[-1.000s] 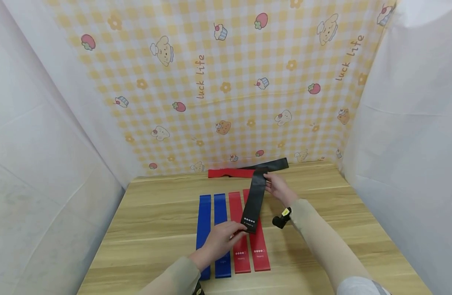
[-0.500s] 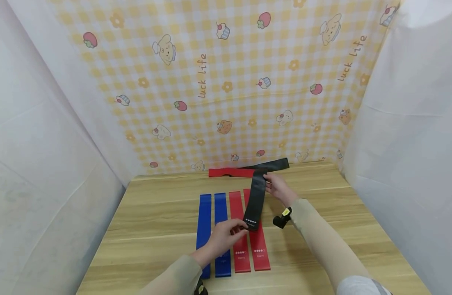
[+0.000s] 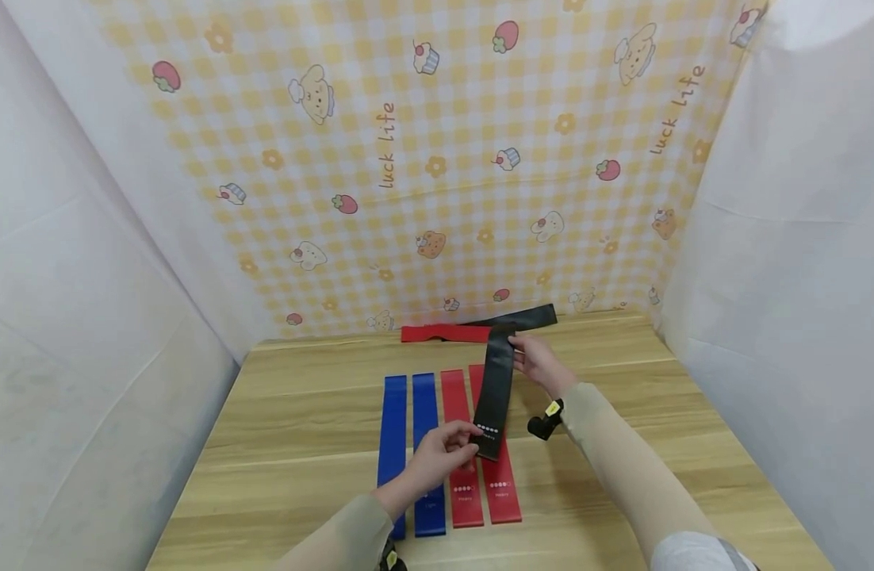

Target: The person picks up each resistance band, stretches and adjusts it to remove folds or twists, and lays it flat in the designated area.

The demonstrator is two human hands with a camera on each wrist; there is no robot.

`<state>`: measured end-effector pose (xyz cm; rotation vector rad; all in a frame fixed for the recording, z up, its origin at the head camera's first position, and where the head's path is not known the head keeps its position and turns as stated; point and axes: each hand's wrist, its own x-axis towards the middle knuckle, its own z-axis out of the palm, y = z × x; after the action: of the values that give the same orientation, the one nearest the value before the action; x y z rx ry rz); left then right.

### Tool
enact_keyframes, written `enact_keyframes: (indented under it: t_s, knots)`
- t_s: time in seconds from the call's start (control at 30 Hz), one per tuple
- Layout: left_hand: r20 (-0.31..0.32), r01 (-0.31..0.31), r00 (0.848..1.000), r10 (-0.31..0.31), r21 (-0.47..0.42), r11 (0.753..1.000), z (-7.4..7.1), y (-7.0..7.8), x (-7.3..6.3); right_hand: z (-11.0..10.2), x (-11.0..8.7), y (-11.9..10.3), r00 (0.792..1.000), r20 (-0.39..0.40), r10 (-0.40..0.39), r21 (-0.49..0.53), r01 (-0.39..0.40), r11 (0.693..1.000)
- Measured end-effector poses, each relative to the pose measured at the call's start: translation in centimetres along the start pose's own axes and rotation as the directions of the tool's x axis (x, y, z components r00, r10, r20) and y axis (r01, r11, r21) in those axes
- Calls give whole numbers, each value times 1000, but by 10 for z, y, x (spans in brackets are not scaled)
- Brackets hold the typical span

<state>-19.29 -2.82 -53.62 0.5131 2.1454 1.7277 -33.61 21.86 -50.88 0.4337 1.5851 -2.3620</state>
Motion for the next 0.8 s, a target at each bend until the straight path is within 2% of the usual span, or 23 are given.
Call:
enact_keyframes:
  t_s: [0.23, 0.43, 0.57, 0.8]
  knots:
    - [33, 48, 998, -45, -85, 995, 12, 3, 2, -2, 0, 1, 1000, 20, -6, -53, 7, 999]
    - [133, 61, 990, -47, -105, 993, 23, -1, 4, -1, 0, 3, 1000, 20, -6, -109, 8, 994]
    - [179, 75, 983, -47, -151, 986, 31, -2, 3, -1, 0, 4, 999, 43, 3, -119, 3, 993]
    - [195, 67, 980, -39, -141, 988, 44, -1, 4, -6, 0, 4, 997, 71, 10, -160, 2, 987]
